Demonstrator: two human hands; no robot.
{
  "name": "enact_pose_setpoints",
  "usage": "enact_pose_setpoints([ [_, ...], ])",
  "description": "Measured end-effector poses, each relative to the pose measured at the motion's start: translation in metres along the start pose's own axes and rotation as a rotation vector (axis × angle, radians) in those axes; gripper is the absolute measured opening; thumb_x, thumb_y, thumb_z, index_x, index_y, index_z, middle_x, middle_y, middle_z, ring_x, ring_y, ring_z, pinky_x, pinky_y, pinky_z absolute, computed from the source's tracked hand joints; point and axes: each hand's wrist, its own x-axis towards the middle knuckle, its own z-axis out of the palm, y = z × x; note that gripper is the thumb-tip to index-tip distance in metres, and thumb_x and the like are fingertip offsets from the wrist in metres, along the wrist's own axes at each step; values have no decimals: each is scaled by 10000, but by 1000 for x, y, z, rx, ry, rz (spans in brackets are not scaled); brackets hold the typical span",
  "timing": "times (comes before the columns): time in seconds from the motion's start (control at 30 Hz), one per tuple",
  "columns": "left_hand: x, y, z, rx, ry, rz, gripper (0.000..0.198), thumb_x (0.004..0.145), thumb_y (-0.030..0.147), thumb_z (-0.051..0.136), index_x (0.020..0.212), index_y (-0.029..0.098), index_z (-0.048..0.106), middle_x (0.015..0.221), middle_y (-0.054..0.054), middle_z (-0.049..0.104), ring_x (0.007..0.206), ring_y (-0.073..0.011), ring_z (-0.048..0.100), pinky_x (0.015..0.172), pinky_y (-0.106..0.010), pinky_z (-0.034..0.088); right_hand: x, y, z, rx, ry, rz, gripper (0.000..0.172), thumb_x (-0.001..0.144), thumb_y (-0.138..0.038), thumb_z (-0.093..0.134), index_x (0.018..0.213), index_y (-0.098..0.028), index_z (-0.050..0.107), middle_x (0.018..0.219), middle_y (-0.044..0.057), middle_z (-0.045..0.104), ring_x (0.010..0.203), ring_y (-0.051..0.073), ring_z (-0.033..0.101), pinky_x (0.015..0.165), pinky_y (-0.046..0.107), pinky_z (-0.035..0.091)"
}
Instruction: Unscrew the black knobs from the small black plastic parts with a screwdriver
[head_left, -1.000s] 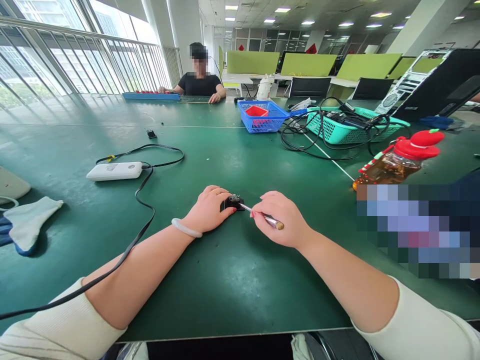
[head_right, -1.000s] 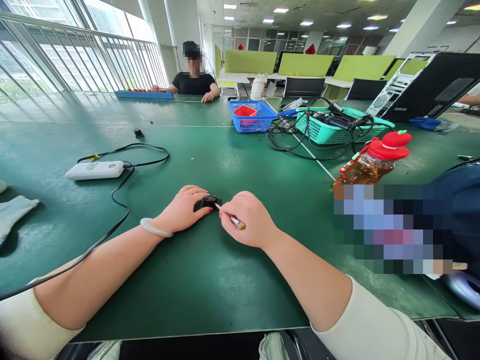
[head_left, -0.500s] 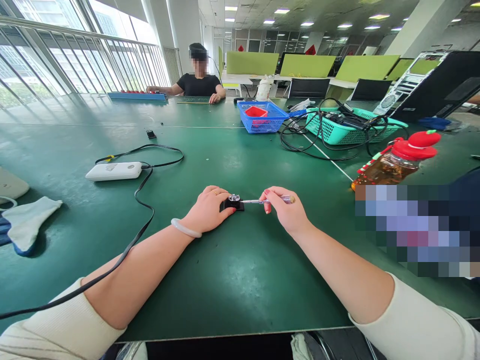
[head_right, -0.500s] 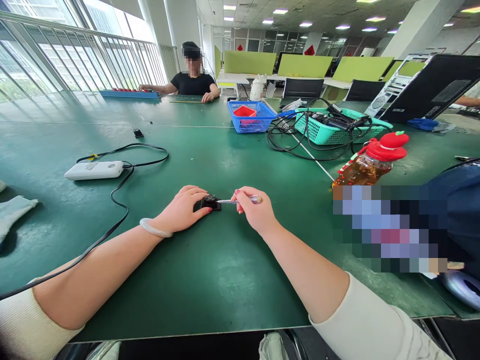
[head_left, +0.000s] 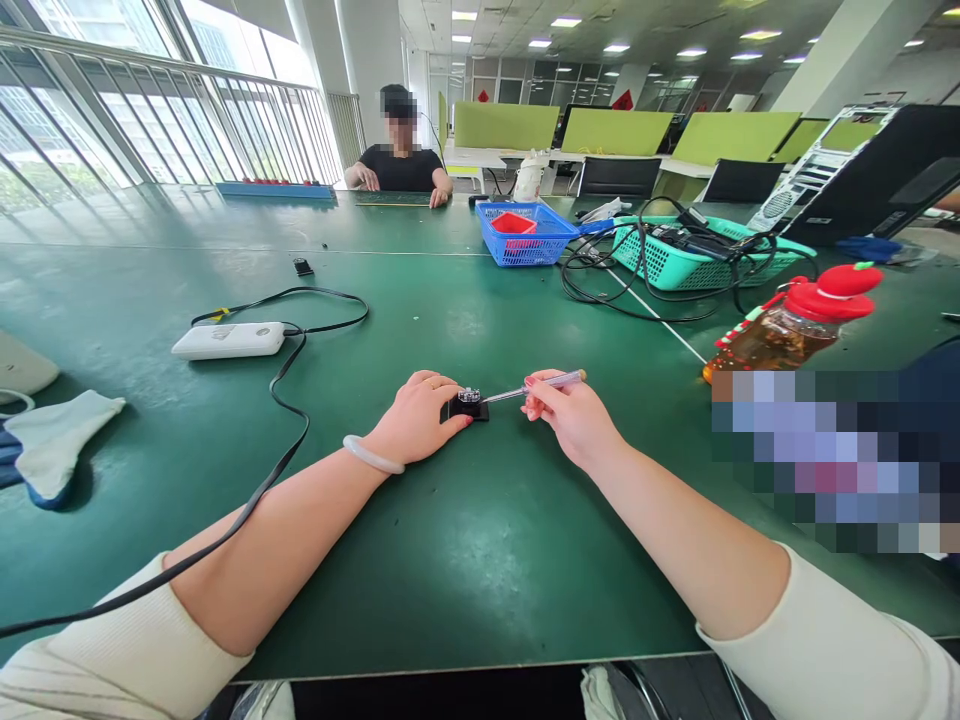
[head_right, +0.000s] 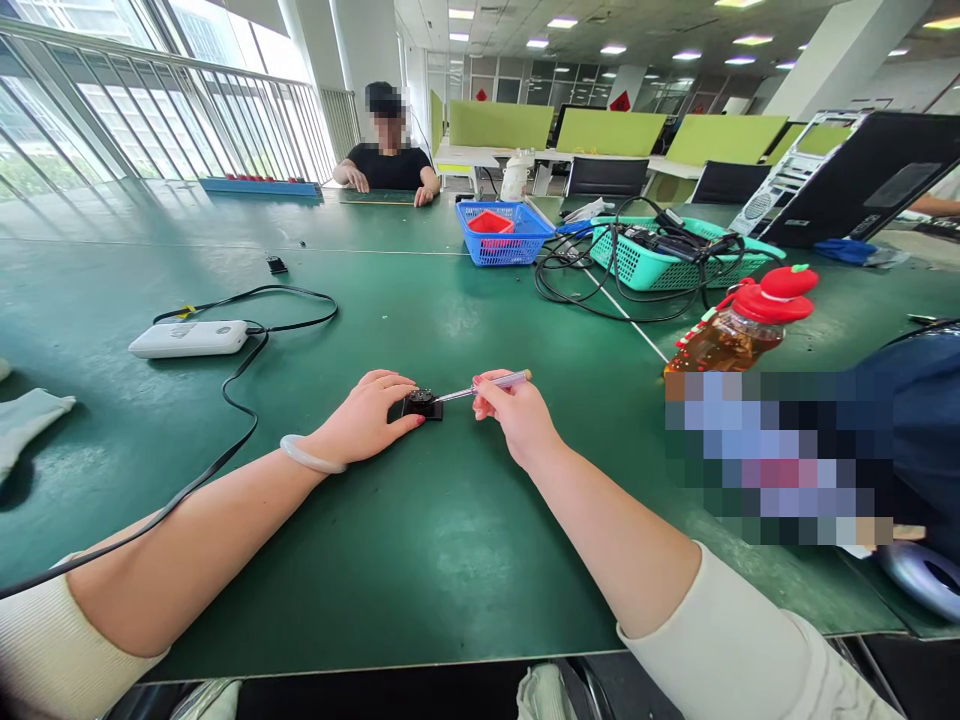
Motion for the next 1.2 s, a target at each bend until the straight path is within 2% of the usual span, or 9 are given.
enact_pose_setpoints([
  [0.2,0,0,-1,-28,-3,-7,362,863,428,623,1153,222,691,1232,-81,680,1250,-316,510,1121,-521,402,1,-1,-2,63,32,53,368,576,-433,846,754,-202,622,565,-58,555,533,100,510,686,338,516],
  [0.7,1,1,-2,-44,-22,-4,398,850,399,648,1202,214,662,1240,-75,681,1250,-303,514,1120,-488,397,0,0,0,54,-46,77,296,593,-367,804,757,-207,616,565,-66,557,522,94,501,721,349,519],
  [0.93,1,5,-5,-74,-17,-23,414,891,450,577,1234,233,652,1232,-73,688,1248,-307,519,1096,-500,419,0,-2,-1,37,-20,4,344,616,-448,814,703,-215,576,534,-78,515,482,87,470,721,364,531],
  [1.03,1,5,-5,-78,-22,-35,424,884,446,587,1246,233,646,1228,-70,690,1252,-308,513,1098,-497,418,-1,-2,-2,-4,-36,-37,374,638,-494,811,679,-216,563,526,-79,494,470,85,452,716,364,528],
  [1.2,3,3,-3,-86,-18,-15,337,881,415,583,1161,256,681,1170,-54,709,1205,-301,546,1083,-496,429,-3,-1,-1,-108,-99,-151,388,691,-553,769,686,-214,581,534,-68,503,484,98,475,690,347,505],
])
